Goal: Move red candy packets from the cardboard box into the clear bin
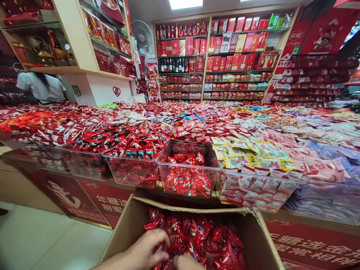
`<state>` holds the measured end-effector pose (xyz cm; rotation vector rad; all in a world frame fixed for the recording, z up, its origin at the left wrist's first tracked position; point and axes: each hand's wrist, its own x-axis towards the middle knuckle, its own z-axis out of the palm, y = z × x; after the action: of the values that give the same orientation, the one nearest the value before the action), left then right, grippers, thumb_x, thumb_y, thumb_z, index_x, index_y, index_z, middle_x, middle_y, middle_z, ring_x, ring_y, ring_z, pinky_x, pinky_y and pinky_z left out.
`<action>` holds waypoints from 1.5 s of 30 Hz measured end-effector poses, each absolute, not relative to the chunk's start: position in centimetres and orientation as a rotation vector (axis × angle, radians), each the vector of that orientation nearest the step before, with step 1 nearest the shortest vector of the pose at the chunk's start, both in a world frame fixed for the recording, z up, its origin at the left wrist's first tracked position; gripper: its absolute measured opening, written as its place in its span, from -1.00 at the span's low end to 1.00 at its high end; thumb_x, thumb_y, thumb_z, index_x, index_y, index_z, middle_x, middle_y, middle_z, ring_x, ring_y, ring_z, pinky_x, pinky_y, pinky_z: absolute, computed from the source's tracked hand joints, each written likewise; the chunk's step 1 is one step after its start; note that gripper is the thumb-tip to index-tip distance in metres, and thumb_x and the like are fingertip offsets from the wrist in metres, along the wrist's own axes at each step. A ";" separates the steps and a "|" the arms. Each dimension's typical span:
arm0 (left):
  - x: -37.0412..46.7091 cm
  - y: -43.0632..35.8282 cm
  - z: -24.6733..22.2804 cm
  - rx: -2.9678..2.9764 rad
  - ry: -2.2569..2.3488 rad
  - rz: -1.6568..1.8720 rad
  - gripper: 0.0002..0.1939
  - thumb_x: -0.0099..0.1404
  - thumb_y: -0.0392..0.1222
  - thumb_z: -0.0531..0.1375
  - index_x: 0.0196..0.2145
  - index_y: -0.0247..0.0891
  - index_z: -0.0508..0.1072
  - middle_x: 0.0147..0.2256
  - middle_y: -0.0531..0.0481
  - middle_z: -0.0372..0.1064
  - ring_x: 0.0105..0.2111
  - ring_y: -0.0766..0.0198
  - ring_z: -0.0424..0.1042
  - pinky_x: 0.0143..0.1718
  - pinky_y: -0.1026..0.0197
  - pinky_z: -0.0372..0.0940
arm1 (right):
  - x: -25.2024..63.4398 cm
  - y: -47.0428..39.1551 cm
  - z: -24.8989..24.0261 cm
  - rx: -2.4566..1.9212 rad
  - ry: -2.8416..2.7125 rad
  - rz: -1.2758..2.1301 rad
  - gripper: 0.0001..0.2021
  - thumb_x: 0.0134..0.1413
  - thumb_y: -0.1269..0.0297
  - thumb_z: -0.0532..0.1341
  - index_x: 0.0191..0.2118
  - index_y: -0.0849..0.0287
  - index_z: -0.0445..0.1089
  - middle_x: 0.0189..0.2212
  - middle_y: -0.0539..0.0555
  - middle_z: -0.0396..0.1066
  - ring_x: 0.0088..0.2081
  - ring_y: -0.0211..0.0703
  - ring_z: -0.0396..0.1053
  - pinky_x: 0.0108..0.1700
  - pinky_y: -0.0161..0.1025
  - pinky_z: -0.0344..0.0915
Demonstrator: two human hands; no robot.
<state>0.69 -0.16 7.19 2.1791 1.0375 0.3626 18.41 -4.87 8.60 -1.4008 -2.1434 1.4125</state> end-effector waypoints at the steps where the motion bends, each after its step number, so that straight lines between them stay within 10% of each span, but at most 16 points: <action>1: 1.1 -0.2 8.8 2.131 1.096 0.467 -0.88 0.04 -0.26 0.20 -0.38 -0.23 0.39 -0.41 0.07 0.37 -0.38 0.32 0.30 -0.35 0.34 0.16 | 18.3 -4.6 8.7 -1.389 -2.113 1.426 -0.70 0.00 0.18 0.21 -0.15 0.22 0.31 -0.30 0.06 0.41 -0.34 -0.20 0.39 -0.35 -0.24 0.35; 8: 4.7 -0.4 15.6 1.564 1.067 1.021 -0.72 0.17 -0.08 0.13 -0.18 -0.24 0.27 -0.38 0.04 0.36 -0.37 0.33 0.35 -0.29 0.30 0.23 | 18.5 -4.0 12.8 -1.014 -1.430 1.448 -0.69 0.01 0.19 0.19 -0.12 0.16 0.25 -0.21 0.08 0.40 -0.17 -0.12 0.35 -0.10 -0.18 0.26; 16: 4.0 -1.0 15.6 1.008 0.591 0.938 -0.61 0.16 -0.14 0.18 -0.04 -0.18 0.33 -0.01 -0.08 0.31 -0.02 0.19 0.26 -0.01 0.20 0.15 | 19.9 -4.4 15.7 -1.098 -1.373 1.356 -0.75 0.08 0.14 0.11 -0.21 0.19 0.35 -0.31 0.09 0.41 -0.33 -0.18 0.32 -0.24 -0.22 0.29; 26: 4.4 -1.0 16.3 0.833 0.608 0.849 -0.63 0.12 -0.08 0.22 -0.12 -0.26 0.38 -0.29 -0.07 0.42 -0.36 0.35 0.38 -0.37 0.32 0.30 | 20.1 -4.2 15.7 -1.204 -1.379 1.305 -0.69 0.06 0.06 0.09 -0.45 0.22 0.34 -0.55 -0.03 0.29 -0.51 -0.31 0.19 -0.45 -0.34 0.13; 34: 4.4 -0.9 15.9 0.598 0.601 0.889 -0.75 0.15 -0.21 0.22 -0.21 -0.27 0.30 -0.37 0.00 0.41 -0.39 0.36 0.41 -0.29 0.25 0.31 | 19.8 -4.2 15.2 -1.250 -1.280 1.336 -0.60 0.09 -0.02 0.00 -0.55 0.20 0.23 -0.67 -0.06 0.22 -0.59 -0.30 0.18 -0.50 -0.33 0.13; 40: 4.8 -0.9 14.8 0.676 0.682 0.833 -0.71 0.14 -0.17 0.22 -0.21 -0.29 0.25 -0.43 0.02 0.39 -0.45 0.37 0.41 -0.37 0.27 0.31 | 20.4 -4.6 15.3 -1.082 -1.397 1.144 -0.65 0.06 0.17 0.13 -0.01 0.02 0.19 -0.20 0.08 0.29 -0.35 -0.22 0.29 -0.34 -0.29 0.27; 45: 4.6 -1.4 14.0 0.776 0.656 0.783 -0.69 0.14 -0.10 0.21 -0.23 -0.29 0.22 -0.42 0.03 0.36 -0.48 0.40 0.38 -0.40 0.30 0.27 | 20.7 -4.5 16.1 -0.974 -1.782 0.927 -0.77 0.07 0.36 0.14 -0.16 -0.07 0.37 -0.18 0.05 0.35 -0.13 -0.15 0.32 -0.11 -0.27 0.26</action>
<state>4.55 -1.43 14.00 0.7765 0.6561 0.7831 20.68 -4.52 16.11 -0.9738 -1.7824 0.9271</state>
